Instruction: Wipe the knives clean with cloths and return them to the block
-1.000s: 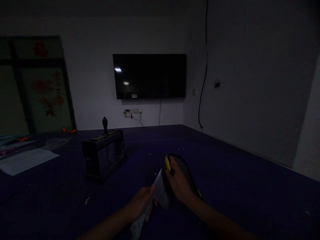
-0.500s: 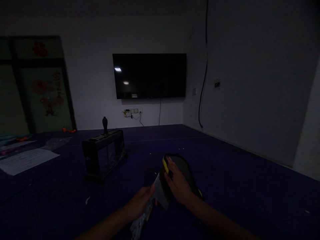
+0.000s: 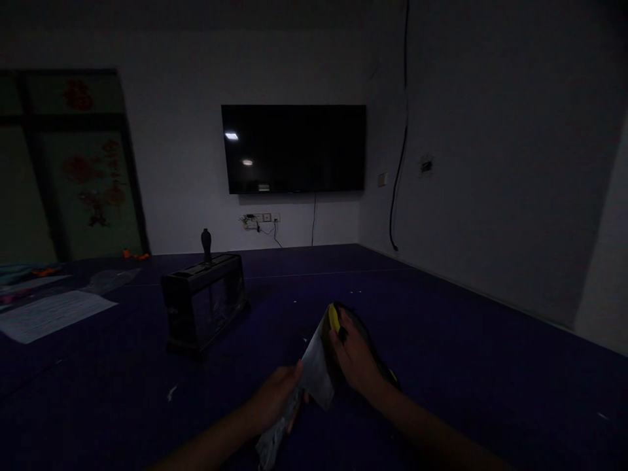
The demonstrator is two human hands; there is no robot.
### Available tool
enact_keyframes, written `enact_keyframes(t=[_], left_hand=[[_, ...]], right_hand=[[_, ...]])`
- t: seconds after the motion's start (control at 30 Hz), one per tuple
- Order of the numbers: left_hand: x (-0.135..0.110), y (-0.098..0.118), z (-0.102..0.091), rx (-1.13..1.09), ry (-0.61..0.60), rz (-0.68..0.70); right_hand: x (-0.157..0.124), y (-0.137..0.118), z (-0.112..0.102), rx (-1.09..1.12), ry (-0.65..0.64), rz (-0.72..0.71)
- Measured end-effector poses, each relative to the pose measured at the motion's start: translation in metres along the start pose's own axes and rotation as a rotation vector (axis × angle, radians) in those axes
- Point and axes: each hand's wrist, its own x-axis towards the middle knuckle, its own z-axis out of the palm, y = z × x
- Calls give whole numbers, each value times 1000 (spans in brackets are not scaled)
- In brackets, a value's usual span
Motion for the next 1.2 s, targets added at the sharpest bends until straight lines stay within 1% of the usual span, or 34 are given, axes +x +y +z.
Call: enact_keyframes(t=[0.2,0.37,0.43,0.57,0.7,0.83,0.97,1.03,1.2], left_hand=[[-2,3,1,-16,17,0],[2,-3,-2,-3,15,-14],[3,-5,-2,-5,18,-16],[2,-4,-1,-24,63,-26],[3,-1,1,-57,68,-35],[3,-1,0,-69,76,-27],[1,0,1,-68,85,-5],[0,0,1,-66,91,-2],[0,-1,1,-59,109,-17]], right_hand=[[-2,-4,-1,-15,-60,0],[-4,-12,-3,-41,-108,3],[-5,-15,-4,-58,-147,-30],[-11,-22,-4,-113,-227,-153],[-14,-26,-4,-168,-269,-243],[-13,-25,-5,-205,-289,-281],[-13,-25,-4,-217,-274,-274],[-13,-24,-3,-202,-248,-240],[-10,-20,0,-140,-179,-48]])
